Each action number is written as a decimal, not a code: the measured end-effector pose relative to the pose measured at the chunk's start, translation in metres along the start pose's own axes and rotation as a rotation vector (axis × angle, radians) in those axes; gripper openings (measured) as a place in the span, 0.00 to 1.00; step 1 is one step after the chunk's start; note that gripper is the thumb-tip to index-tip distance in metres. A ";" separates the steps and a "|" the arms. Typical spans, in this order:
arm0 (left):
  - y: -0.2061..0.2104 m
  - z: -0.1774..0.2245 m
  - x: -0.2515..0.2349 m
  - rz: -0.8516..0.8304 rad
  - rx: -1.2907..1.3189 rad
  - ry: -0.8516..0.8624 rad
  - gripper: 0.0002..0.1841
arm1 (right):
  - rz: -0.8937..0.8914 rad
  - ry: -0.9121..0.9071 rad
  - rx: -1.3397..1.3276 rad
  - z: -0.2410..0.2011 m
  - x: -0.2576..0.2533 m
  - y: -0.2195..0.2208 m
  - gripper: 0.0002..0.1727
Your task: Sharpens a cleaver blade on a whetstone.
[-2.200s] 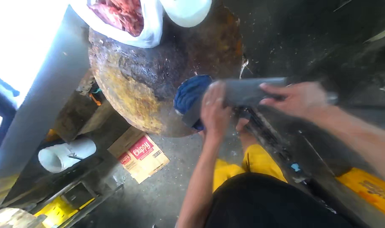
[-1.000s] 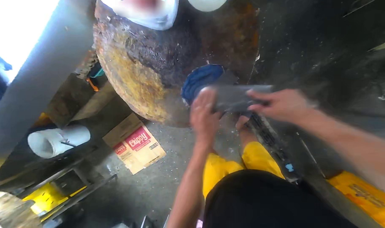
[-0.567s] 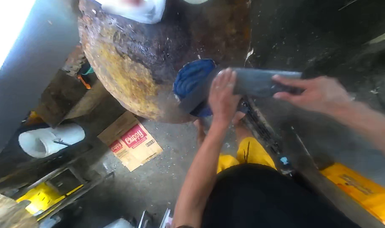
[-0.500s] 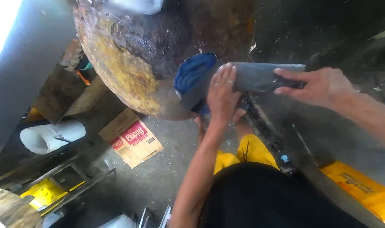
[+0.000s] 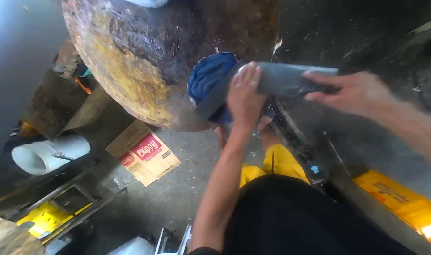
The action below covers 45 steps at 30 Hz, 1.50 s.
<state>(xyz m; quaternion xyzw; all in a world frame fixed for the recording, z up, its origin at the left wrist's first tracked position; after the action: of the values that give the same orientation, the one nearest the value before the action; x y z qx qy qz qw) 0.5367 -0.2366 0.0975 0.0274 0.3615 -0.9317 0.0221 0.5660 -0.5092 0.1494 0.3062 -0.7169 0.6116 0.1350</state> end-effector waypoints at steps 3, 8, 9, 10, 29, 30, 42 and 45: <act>-0.028 -0.018 0.018 -0.060 -0.022 -0.072 0.35 | -0.026 -0.050 0.039 -0.034 -0.011 -0.003 0.36; -0.186 -0.127 0.141 0.062 -0.227 -0.333 0.31 | -0.224 -0.516 -0.046 -0.227 -0.055 0.062 0.32; -0.193 -0.130 0.146 0.104 -0.239 -0.348 0.31 | -0.230 -0.576 -0.062 -0.241 -0.056 0.064 0.32; -0.190 -0.124 0.139 0.119 -0.234 -0.351 0.31 | -0.224 -0.586 -0.067 -0.237 -0.058 0.061 0.31; -0.157 -0.096 0.117 0.118 -0.138 -0.392 0.34 | -0.177 -0.594 -0.043 -0.201 -0.056 0.051 0.31; -0.129 -0.076 0.096 0.096 -0.114 -0.327 0.32 | -0.167 -0.503 -0.028 -0.162 -0.051 0.040 0.32; -0.180 -0.127 0.158 0.094 -0.252 -0.338 0.34 | -0.196 -0.571 -0.027 -0.225 -0.054 0.065 0.31; -0.189 -0.128 0.168 0.190 -0.226 -0.375 0.33 | -0.194 -0.704 -0.059 -0.249 -0.051 0.072 0.31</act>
<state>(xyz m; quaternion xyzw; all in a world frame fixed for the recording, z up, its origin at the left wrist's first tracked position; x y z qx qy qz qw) 0.3622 -0.0141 0.1189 -0.1150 0.4487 -0.8679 0.1794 0.5170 -0.2515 0.1172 0.5605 -0.7043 0.4322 -0.0540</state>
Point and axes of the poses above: each hand's wrist, its own x-axis away from the middle knuckle, its own y-axis out of the palm, z = x × y, the point moved 1 cm from there along -x, towards the middle knuckle, and after that the axes turned 13 degrees about x, right-handed, at the moved point
